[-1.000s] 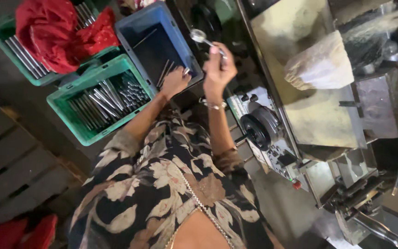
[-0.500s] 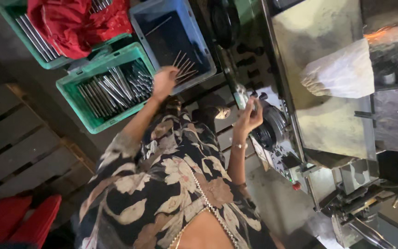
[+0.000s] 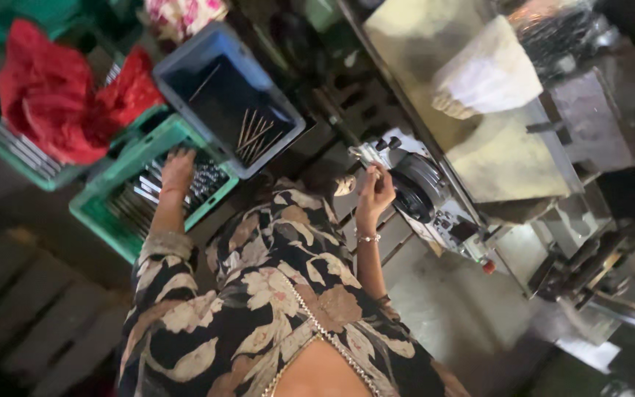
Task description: The person repeatedly picks up metal rods from a blue bin, inserts them into a grinding machine, and operates the machine to grind the rods. After each grinding cycle, the person removes the rod and places it into a green bin. The process is repeated for multiple rods throughout the clip.
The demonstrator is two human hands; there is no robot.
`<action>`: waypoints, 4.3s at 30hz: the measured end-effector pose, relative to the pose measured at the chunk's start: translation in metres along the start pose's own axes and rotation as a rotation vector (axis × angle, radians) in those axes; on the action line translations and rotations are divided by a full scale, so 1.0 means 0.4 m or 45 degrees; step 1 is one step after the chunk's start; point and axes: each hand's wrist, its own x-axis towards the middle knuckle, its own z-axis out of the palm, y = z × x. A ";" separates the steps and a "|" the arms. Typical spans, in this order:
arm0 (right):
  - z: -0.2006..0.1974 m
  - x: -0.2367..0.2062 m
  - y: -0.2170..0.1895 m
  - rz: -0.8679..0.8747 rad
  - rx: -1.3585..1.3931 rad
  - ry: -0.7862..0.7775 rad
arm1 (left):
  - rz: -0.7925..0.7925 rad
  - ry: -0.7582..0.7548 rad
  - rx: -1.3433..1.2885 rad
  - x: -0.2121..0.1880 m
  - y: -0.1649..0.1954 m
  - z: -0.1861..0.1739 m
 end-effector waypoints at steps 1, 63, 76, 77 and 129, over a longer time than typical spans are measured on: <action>-0.007 -0.006 0.003 0.014 0.019 0.007 | -0.045 -0.158 -0.040 -0.008 -0.003 -0.003; -0.074 0.034 -0.195 -0.805 -0.679 -0.561 | 0.101 -0.913 -1.866 0.119 0.631 -0.061; -0.111 0.074 -0.232 -1.226 -0.880 -0.766 | 0.380 -0.393 -1.771 0.007 0.657 -0.049; -0.118 0.073 -0.227 -1.210 -0.874 -0.774 | 0.331 -0.424 -1.774 0.002 0.659 -0.049; -0.092 -0.072 -0.367 -0.495 -0.709 -1.056 | -0.001 -1.395 -1.979 0.032 0.606 -0.068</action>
